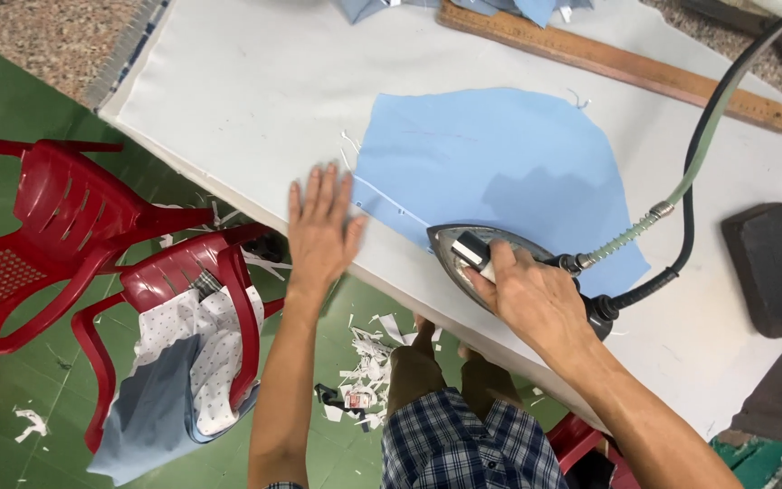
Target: The person irons a light blue fabric piece on a white worktable, repeatedly smoothing it with a steam iron and a dark rectangular pressing block. The person flips the fabric over and continues ironing both sides, then uses scissors to trim the edges.
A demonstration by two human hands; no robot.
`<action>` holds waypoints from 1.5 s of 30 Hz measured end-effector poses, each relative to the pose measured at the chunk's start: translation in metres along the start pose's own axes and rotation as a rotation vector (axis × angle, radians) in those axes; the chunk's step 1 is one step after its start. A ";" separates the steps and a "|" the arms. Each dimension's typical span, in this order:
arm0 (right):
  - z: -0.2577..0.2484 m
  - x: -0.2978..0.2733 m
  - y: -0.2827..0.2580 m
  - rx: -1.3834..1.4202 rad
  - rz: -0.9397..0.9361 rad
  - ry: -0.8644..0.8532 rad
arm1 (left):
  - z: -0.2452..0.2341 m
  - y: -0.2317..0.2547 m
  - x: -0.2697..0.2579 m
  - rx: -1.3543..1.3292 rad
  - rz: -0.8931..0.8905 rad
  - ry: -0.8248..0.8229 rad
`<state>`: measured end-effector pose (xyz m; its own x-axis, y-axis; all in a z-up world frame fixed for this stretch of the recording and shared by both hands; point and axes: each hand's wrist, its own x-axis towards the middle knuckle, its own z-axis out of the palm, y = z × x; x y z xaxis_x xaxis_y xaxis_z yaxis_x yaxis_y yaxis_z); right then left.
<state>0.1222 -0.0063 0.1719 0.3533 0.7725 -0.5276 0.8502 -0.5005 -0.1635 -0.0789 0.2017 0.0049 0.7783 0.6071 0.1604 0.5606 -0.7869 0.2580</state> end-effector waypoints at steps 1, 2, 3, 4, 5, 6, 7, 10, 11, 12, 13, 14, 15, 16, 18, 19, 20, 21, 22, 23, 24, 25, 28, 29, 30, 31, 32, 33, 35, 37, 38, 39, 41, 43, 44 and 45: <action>0.003 -0.002 0.003 -0.005 -0.003 0.006 | -0.001 -0.003 0.000 0.001 -0.002 0.007; 0.006 -0.004 0.007 0.009 0.006 -0.023 | -0.002 -0.006 -0.001 -0.009 -0.040 0.018; 0.008 -0.006 0.011 0.023 0.016 -0.051 | -0.003 -0.008 0.000 -0.020 -0.076 0.029; 0.016 -0.011 0.019 0.018 0.016 -0.044 | -0.001 -0.007 0.000 -0.021 -0.076 0.037; 0.024 -0.018 0.026 -0.003 0.015 0.006 | 0.001 -0.006 -0.002 -0.002 -0.108 0.082; 0.033 -0.024 0.035 -0.024 0.015 0.057 | 0.003 -0.005 -0.004 0.016 -0.139 0.128; 0.038 -0.029 0.040 -0.024 0.011 0.061 | 0.002 0.000 -0.009 0.019 -0.140 0.132; 0.052 -0.043 0.055 -0.042 0.003 0.128 | 0.001 0.023 -0.025 0.001 -0.166 0.231; 0.055 -0.045 0.059 -0.029 -0.029 0.222 | 0.003 0.032 -0.029 -0.045 -0.130 0.241; 0.059 -0.047 0.062 -0.016 -0.059 0.316 | 0.005 0.041 -0.033 -0.091 -0.094 0.250; 0.058 -0.057 0.064 -0.011 -0.059 0.319 | 0.003 0.049 -0.034 -0.087 -0.090 0.250; 0.058 -0.065 0.064 -0.037 -0.156 0.453 | 0.001 0.056 -0.034 -0.069 0.005 0.225; 0.057 -0.074 0.066 -0.069 -0.251 0.587 | 0.001 0.064 -0.035 -0.055 0.098 0.200; 0.068 -0.089 0.072 -0.068 -0.249 0.589 | -0.001 0.066 -0.034 -0.054 0.101 0.201; 0.089 -0.117 0.085 -0.318 -0.306 0.564 | -0.006 0.072 -0.035 0.007 0.165 0.155; 0.104 -0.114 0.094 -0.315 -0.308 0.560 | -0.006 0.071 -0.033 0.008 0.162 0.151; 0.120 -0.112 0.104 -0.412 -0.325 0.609 | -0.005 0.069 -0.030 0.016 0.194 0.130; 0.136 -0.109 0.114 -0.510 -0.340 0.659 | -0.004 0.068 -0.027 0.022 0.227 0.111; 0.136 -0.112 0.111 -0.508 -0.341 0.656 | -0.004 0.068 -0.027 0.022 0.226 0.107; 0.135 -0.112 0.107 -0.525 -0.310 0.637 | -0.004 0.066 -0.024 0.053 0.250 0.079; 0.133 -0.111 0.103 -0.542 -0.279 0.617 | -0.005 0.064 -0.021 0.083 0.273 0.050; 0.117 -0.107 0.096 -0.537 -0.276 0.616 | -0.003 0.062 -0.020 0.086 0.277 0.046; 0.078 -0.085 0.077 -0.390 -0.235 0.561 | -0.001 0.056 -0.013 0.106 0.334 -0.100; 0.068 -0.072 0.074 -0.145 -0.163 0.398 | -0.004 0.056 -0.012 0.096 0.304 -0.126; 0.059 -0.060 0.071 0.100 -0.087 0.236 | -0.006 0.056 -0.011 0.086 0.274 -0.152; 0.060 -0.053 0.069 0.099 -0.083 0.233 | -0.006 0.055 -0.012 0.082 0.275 -0.154; 0.062 -0.046 0.067 0.057 -0.063 0.197 | -0.007 0.054 -0.012 0.089 0.276 -0.147; 0.062 -0.038 0.065 0.016 -0.043 0.162 | -0.007 0.054 -0.011 0.098 0.278 -0.138; 0.061 -0.034 0.061 -0.002 -0.070 0.204 | -0.006 0.053 -0.009 0.092 0.275 -0.147; 0.060 -0.033 0.057 -0.018 -0.105 0.243 | -0.005 0.052 -0.010 0.090 0.266 -0.158; 0.059 -0.033 0.057 -0.008 -0.093 0.248 | -0.005 0.052 -0.011 0.070 0.257 -0.183; 0.058 -0.033 0.055 0.003 -0.081 0.256 | -0.004 0.051 -0.012 0.052 0.249 -0.207; 0.057 -0.037 0.057 0.006 -0.099 0.319 | -0.005 0.058 -0.015 0.071 0.250 -0.213; 0.058 -0.038 0.060 0.008 -0.113 0.382 | -0.007 0.069 -0.015 0.087 0.253 -0.220; 0.060 -0.038 0.061 0.008 -0.107 0.327 | -0.009 0.076 -0.014 0.080 0.292 -0.238; 0.062 -0.037 0.062 0.007 -0.103 0.273 | -0.010 0.083 -0.013 0.073 0.330 -0.255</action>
<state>0.1373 -0.0899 0.1298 0.3583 0.8955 -0.2641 0.8847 -0.4160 -0.2104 -0.0456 0.1294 0.0340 0.9595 0.2810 -0.0201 0.2805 -0.9459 0.1630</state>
